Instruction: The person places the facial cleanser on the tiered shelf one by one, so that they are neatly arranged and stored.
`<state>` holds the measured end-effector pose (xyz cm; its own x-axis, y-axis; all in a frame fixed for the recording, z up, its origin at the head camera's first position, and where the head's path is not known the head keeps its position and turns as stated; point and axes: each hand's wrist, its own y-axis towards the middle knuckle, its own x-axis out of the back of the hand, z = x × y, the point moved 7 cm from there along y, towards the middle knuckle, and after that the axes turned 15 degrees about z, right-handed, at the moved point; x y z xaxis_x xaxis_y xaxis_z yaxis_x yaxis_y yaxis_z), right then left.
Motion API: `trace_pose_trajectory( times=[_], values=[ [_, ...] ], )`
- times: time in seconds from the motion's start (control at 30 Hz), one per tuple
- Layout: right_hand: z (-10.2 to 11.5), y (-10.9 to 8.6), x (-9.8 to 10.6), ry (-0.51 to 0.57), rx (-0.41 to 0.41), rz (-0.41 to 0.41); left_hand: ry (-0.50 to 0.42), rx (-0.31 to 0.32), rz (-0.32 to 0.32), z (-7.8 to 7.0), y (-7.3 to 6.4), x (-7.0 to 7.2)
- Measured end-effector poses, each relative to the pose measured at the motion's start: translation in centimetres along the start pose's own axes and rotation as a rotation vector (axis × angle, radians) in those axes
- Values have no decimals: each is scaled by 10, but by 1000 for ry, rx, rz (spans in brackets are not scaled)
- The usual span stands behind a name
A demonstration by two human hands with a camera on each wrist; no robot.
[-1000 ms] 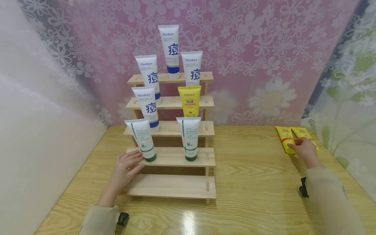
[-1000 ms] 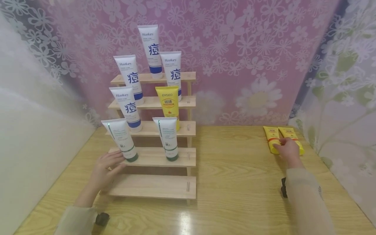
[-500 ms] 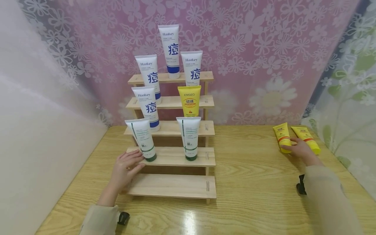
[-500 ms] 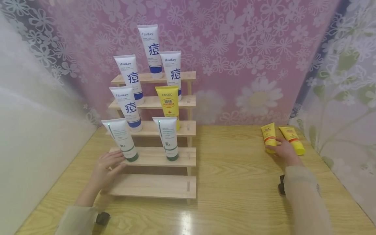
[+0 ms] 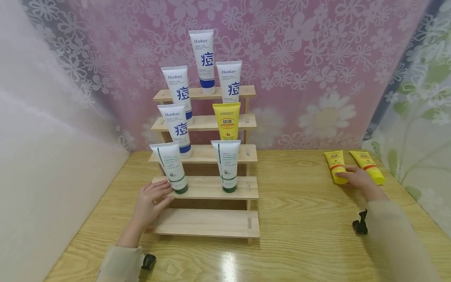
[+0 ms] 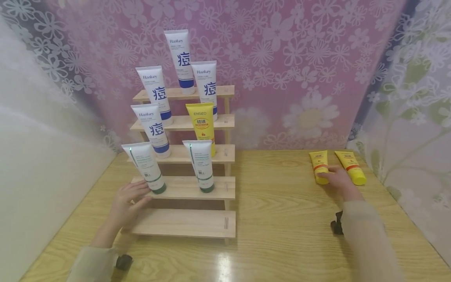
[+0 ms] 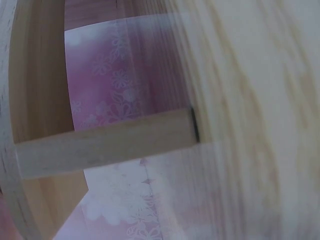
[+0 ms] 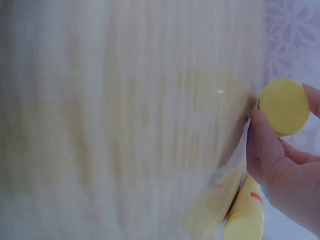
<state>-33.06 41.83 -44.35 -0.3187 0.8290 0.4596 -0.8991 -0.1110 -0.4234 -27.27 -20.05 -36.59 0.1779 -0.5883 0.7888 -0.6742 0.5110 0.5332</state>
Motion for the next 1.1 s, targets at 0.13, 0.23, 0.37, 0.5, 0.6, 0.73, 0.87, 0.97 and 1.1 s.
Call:
trace_pose_trajectory(
  times=[0.13,0.23,0.37,0.5,0.6,0.73,0.87,0.97,1.1],
  values=[
    [5,-4,-11,167,79,33,1,-14,-4,0,1,-1],
    [12,-10,-20,267,138,49,-2,-18,-9,0,1,0],
    [23,-19,-30,397,212,66,-5,-16,-10,0,0,0],
    [34,-28,-42,617,313,101,-2,-19,-12,0,0,1],
    [41,-33,-53,786,376,152,2,-16,-16,-1,0,2],
    [50,-40,-69,922,398,206,1,-5,-14,-3,0,2],
    [62,-45,-85,951,497,268,-6,-2,-15,-4,0,2],
    [73,-50,-99,961,627,367,-10,-8,-20,-4,0,3],
    [86,-56,-116,954,737,495,-16,-13,-27,-4,0,3]
  ],
)
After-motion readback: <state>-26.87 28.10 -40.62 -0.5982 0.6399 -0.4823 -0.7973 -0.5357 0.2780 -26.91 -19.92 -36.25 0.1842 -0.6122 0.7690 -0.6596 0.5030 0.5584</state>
